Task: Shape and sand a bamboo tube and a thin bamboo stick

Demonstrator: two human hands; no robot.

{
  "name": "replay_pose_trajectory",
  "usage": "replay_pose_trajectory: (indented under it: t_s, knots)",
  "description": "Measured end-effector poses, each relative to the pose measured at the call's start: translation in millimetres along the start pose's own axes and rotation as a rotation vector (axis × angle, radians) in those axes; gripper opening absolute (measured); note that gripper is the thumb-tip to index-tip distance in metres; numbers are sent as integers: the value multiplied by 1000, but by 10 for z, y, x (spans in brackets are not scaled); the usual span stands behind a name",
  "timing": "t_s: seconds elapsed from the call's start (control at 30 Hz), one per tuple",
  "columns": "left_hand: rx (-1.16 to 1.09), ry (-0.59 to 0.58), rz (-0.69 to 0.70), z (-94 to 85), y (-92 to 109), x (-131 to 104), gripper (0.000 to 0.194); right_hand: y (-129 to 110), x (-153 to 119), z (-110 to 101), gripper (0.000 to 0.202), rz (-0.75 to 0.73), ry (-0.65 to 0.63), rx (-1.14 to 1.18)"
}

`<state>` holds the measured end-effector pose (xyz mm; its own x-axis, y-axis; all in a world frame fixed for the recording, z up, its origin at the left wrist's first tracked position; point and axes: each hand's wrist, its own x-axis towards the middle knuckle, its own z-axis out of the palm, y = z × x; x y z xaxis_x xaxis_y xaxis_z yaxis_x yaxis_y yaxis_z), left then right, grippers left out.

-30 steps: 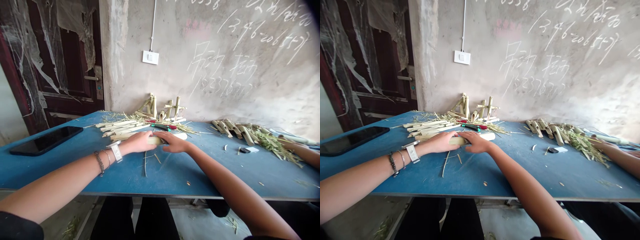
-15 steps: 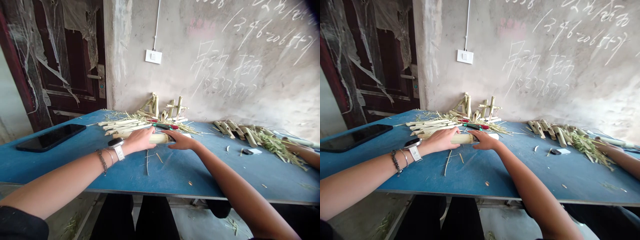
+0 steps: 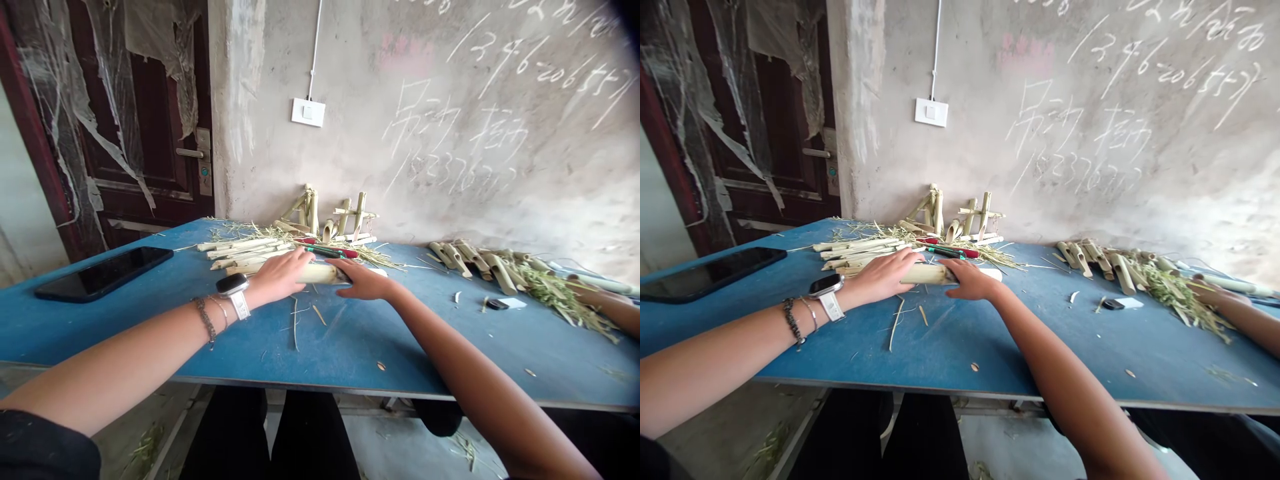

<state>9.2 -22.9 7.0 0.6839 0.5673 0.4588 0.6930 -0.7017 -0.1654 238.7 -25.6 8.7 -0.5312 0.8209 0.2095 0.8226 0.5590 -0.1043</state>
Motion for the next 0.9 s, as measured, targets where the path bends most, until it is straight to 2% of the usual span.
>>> replay_pose_trajectory:
  t_s: [0.07, 0.13, 0.2, 0.33, 0.4, 0.47, 0.57, 0.63, 0.67, 0.73, 0.83, 0.87, 0.9]
  knots:
    - [10, 15, 27, 0, 7, -4, 49, -163, 24, -12, 77, -139, 3, 63]
    - [16, 29, 45, -12, 18, -6, 51, -196, 32, -32, 74, -191, -10, 81]
    - [29, 36, 41, -36, 32, -3, 54, -75, 14, -52, 72, -120, -16, 45]
    - [56, 19, 15, -85, 56, 10, 55, 285, -62, -68, 74, 160, -41, -81]
    - [58, 11, 17, -92, 61, 10, 56, 303, -73, -65, 74, 208, -63, -108]
    - [59, 5, 23, -82, 58, 5, 57, 170, -55, -51, 76, 135, -67, -77]
    - [55, 5, 32, -50, 45, -3, 56, -127, 2, -24, 75, -122, -28, 43]
    - [46, 9, 29, -36, 37, -4, 55, -209, 31, -13, 73, -243, 1, 88]
    - [38, 11, 21, -36, 36, -3, 56, -189, 34, -11, 73, -250, 7, 84]
    - [7, 19, -9, -47, 38, 3, 58, -47, 19, -11, 73, -128, 4, 24]
    - [-73, 13, -61, -74, 53, 11, 59, 188, -27, -9, 74, 220, -14, -99]
    - [-101, 12, -67, -80, 60, 12, 59, 210, -34, -5, 74, 275, -21, -114]
    - [-126, 13, -67, -82, 66, 12, 58, 191, -34, 3, 73, 267, -24, -108]
